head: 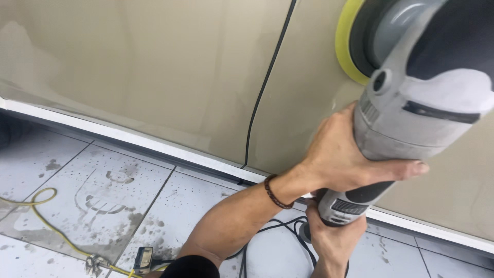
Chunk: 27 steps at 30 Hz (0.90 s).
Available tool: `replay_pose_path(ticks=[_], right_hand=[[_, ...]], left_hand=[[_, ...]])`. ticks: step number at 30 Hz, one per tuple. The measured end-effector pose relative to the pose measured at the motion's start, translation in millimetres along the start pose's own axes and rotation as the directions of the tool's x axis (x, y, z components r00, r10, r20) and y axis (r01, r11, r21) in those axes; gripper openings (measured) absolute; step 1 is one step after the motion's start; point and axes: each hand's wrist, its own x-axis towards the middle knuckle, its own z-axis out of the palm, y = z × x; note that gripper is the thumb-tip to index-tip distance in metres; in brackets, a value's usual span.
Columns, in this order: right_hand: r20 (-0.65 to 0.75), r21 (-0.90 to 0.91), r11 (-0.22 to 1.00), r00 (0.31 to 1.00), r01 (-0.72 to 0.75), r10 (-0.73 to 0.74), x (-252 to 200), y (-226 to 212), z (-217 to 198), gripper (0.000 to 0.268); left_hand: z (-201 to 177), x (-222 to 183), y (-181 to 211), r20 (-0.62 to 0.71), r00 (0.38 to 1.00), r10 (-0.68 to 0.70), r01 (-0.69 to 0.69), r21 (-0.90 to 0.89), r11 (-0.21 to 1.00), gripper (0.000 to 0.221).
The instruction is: The person uses a dual-action polisher with a yellow pad to buff the lower side panel of a beige car. They move the tool in circular and sweeping motions along the vehicle's body, focusing on the area near the door seam and rocker panel.
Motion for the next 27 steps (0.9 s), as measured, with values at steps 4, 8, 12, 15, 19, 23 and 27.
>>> replay_pose_path(ticks=[4, 8, 12, 15, 19, 23, 27], right_hand=[[0.029, -0.156, 0.987, 0.999, 0.024, -0.020, 1, 6, 11, 0.048], [0.066, -0.144, 0.989, 0.998, 0.016, -0.007, -3, -10, 21, 0.056], [-0.036, -0.030, 0.995, 0.995, 0.095, -0.096, -5, -5, 18, 0.055], [-0.056, 0.038, 0.977, 0.977, 0.210, -0.208, -1, -6, 10, 0.060], [-0.042, 0.018, 0.979, 0.978, 0.205, -0.204, 1, -19, 11, 0.053], [-0.029, -0.140, 0.980, 0.989, 0.143, -0.148, -1, -20, 20, 0.057], [0.001, -0.152, 0.979, 0.990, 0.137, -0.138, -5, -27, 27, 0.066]], left_hand=[[-19, -1, -19, -0.094, 0.990, 0.105, -0.115, -0.106, 0.988, 0.099], [-28, 3, -20, -0.078, 0.981, 0.176, -0.188, -0.179, 0.966, 0.089], [-18, 4, -3, 0.074, 0.995, 0.063, -0.061, -0.024, 0.998, 0.125], [-4, 9, 5, 0.140, 0.988, 0.064, -0.066, 0.008, 0.998, 0.131], [-13, 7, 15, 0.128, 0.991, 0.031, -0.031, -0.003, 1.000, 0.127], [-34, 3, 8, 0.062, 0.998, 0.011, -0.002, -0.142, 0.990, 0.110], [-42, 6, -7, 0.013, 0.991, 0.133, -0.124, -0.289, 0.949, 0.088]])
